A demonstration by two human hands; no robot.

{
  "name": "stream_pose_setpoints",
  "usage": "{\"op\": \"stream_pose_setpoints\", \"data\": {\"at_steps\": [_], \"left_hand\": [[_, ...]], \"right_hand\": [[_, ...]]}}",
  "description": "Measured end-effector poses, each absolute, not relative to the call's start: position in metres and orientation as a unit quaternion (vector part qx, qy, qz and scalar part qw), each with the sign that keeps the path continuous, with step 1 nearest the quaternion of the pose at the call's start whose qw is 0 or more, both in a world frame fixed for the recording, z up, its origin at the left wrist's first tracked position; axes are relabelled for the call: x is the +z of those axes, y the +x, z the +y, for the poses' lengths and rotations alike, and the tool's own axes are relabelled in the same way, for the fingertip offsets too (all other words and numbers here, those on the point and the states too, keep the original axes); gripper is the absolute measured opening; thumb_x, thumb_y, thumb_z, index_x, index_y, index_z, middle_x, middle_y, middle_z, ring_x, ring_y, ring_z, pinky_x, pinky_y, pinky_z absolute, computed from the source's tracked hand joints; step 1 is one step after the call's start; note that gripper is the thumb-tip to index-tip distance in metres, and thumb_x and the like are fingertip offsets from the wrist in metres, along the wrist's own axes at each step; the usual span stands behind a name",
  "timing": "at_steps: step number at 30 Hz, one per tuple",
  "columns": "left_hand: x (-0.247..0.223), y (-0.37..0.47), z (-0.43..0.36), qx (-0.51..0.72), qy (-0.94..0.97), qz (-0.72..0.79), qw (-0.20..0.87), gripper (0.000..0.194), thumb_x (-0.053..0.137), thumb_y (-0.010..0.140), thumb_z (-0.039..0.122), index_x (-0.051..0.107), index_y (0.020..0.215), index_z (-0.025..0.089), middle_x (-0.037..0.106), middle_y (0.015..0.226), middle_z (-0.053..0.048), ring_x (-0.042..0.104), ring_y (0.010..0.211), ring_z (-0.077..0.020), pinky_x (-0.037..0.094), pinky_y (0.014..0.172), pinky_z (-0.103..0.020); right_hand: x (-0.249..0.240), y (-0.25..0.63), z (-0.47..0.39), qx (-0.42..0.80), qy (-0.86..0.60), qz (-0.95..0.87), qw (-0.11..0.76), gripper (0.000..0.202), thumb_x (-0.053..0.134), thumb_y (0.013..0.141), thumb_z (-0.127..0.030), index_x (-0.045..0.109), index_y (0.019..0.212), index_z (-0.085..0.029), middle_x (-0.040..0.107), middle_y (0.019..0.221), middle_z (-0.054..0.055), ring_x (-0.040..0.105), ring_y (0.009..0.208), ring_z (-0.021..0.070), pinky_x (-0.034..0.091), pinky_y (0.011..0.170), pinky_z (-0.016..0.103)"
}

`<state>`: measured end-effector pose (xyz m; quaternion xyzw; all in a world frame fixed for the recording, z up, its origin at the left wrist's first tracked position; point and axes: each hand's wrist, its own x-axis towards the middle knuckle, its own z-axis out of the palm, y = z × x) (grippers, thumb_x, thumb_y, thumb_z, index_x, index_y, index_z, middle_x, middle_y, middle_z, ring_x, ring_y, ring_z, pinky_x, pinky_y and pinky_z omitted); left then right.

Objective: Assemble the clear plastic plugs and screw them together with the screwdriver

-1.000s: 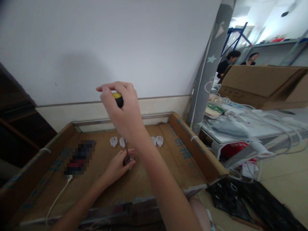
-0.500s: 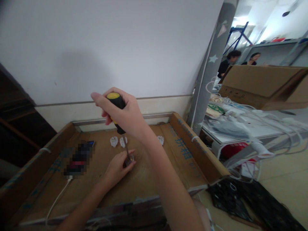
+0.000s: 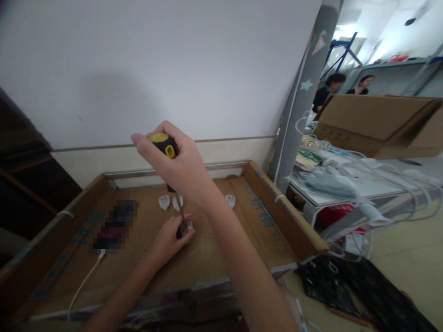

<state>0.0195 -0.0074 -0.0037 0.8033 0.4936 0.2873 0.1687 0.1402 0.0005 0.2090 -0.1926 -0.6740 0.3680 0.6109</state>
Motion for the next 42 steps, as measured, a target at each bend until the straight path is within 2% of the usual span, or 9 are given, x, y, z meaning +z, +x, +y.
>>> {"op": "stream_pose_setpoints", "data": {"at_steps": [9, 12, 17, 20, 24, 30, 34, 38, 42], "left_hand": [[-0.003, 0.02, -0.008, 0.294, 0.801, 0.495, 0.167, 0.037, 0.057, 0.081, 0.032, 0.055, 0.115, 0.017, 0.065, 0.101, -0.009, 0.058, 0.096, -0.0244, 0.045, 0.085, -0.039], [-0.001, 0.02, -0.008, 0.301, 0.799, 0.492, 0.171, 0.036, 0.057, 0.081, 0.031, 0.055, 0.114, 0.018, 0.065, 0.103, -0.008, 0.059, 0.096, -0.024, 0.045, 0.085, -0.039], [-0.002, 0.02, -0.009, 0.296, 0.796, 0.499, 0.17, 0.035, 0.058, 0.081, 0.032, 0.056, 0.113, 0.017, 0.065, 0.104, -0.009, 0.059, 0.096, -0.0238, 0.045, 0.085, -0.038], [-0.003, 0.019, -0.01, 0.287, 0.802, 0.502, 0.152, 0.035, 0.055, 0.083, 0.035, 0.055, 0.114, 0.018, 0.066, 0.099, -0.008, 0.059, 0.094, -0.0236, 0.045, 0.084, -0.038], [-0.002, 0.019, -0.013, 0.279, 0.801, 0.51, 0.14, 0.033, 0.052, 0.085, 0.035, 0.056, 0.113, 0.019, 0.066, 0.096, -0.007, 0.06, 0.092, -0.023, 0.045, 0.083, -0.037], [-0.004, 0.018, -0.012, 0.308, 0.795, 0.5, 0.154, 0.032, 0.05, 0.084, 0.032, 0.057, 0.112, 0.02, 0.067, 0.098, -0.007, 0.06, 0.091, -0.0215, 0.045, 0.082, -0.035], [-0.005, 0.017, -0.011, 0.312, 0.796, 0.496, 0.149, 0.029, 0.05, 0.084, 0.032, 0.058, 0.109, 0.02, 0.067, 0.094, -0.006, 0.06, 0.088, -0.0215, 0.045, 0.08, -0.035], [-0.003, 0.016, -0.011, 0.291, 0.804, 0.496, 0.149, 0.025, 0.052, 0.083, 0.032, 0.059, 0.103, 0.018, 0.066, 0.092, -0.007, 0.06, 0.087, -0.0227, 0.044, 0.081, -0.037], [-0.002, 0.016, -0.011, 0.29, 0.803, 0.493, 0.167, 0.031, 0.054, 0.081, 0.032, 0.057, 0.109, 0.019, 0.066, 0.096, -0.007, 0.059, 0.091, -0.0229, 0.044, 0.083, -0.037]], "right_hand": [[0.208, 0.141, -0.001, 0.308, -0.215, -0.689, 0.619, 0.025, 0.04, 0.091, -0.043, 0.053, 0.089, -0.022, 0.048, 0.062, -0.005, 0.047, 0.053, 0.0058, 0.038, 0.049, 0.02], [0.214, 0.151, 0.001, 0.265, -0.22, -0.737, 0.581, 0.019, 0.05, 0.087, -0.036, 0.054, 0.078, -0.019, 0.055, 0.071, -0.002, 0.053, 0.065, 0.0066, 0.041, 0.057, 0.02], [0.211, 0.15, 0.004, 0.269, -0.268, -0.695, 0.611, 0.028, 0.051, 0.086, -0.038, 0.036, 0.068, -0.022, 0.043, 0.051, -0.009, 0.045, 0.043, 0.0054, 0.035, 0.045, 0.021], [0.205, 0.14, -0.002, 0.171, -0.314, -0.671, 0.649, 0.023, 0.041, 0.09, -0.044, 0.044, 0.083, -0.022, 0.043, 0.055, -0.007, 0.045, 0.047, 0.0077, 0.034, 0.047, 0.023], [0.208, 0.138, -0.003, 0.082, -0.307, -0.768, 0.556, 0.023, 0.038, 0.09, -0.023, 0.042, 0.112, -0.017, 0.053, 0.076, 0.0, 0.053, 0.067, 0.0114, 0.039, 0.06, 0.027], [0.209, 0.147, 0.01, 0.193, -0.253, -0.736, 0.598, 0.016, 0.054, 0.083, -0.026, 0.039, 0.077, -0.022, 0.051, 0.067, -0.004, 0.05, 0.059, 0.0086, 0.041, 0.058, 0.025], [0.201, 0.136, 0.003, 0.114, -0.324, -0.654, 0.674, 0.018, 0.053, 0.085, -0.039, 0.046, 0.086, -0.022, 0.041, 0.061, -0.006, 0.044, 0.053, 0.0088, 0.037, 0.054, 0.025], [0.203, 0.126, -0.009, 0.098, -0.305, -0.716, 0.621, 0.022, 0.042, 0.09, -0.027, 0.047, 0.109, -0.018, 0.051, 0.077, 0.001, 0.054, 0.075, 0.0128, 0.041, 0.066, 0.027], [0.208, 0.129, -0.005, 0.148, -0.226, -0.773, 0.575, 0.009, 0.052, 0.084, -0.023, 0.048, 0.091, -0.019, 0.056, 0.088, 0.001, 0.054, 0.083, 0.0112, 0.043, 0.073, 0.025]]}}
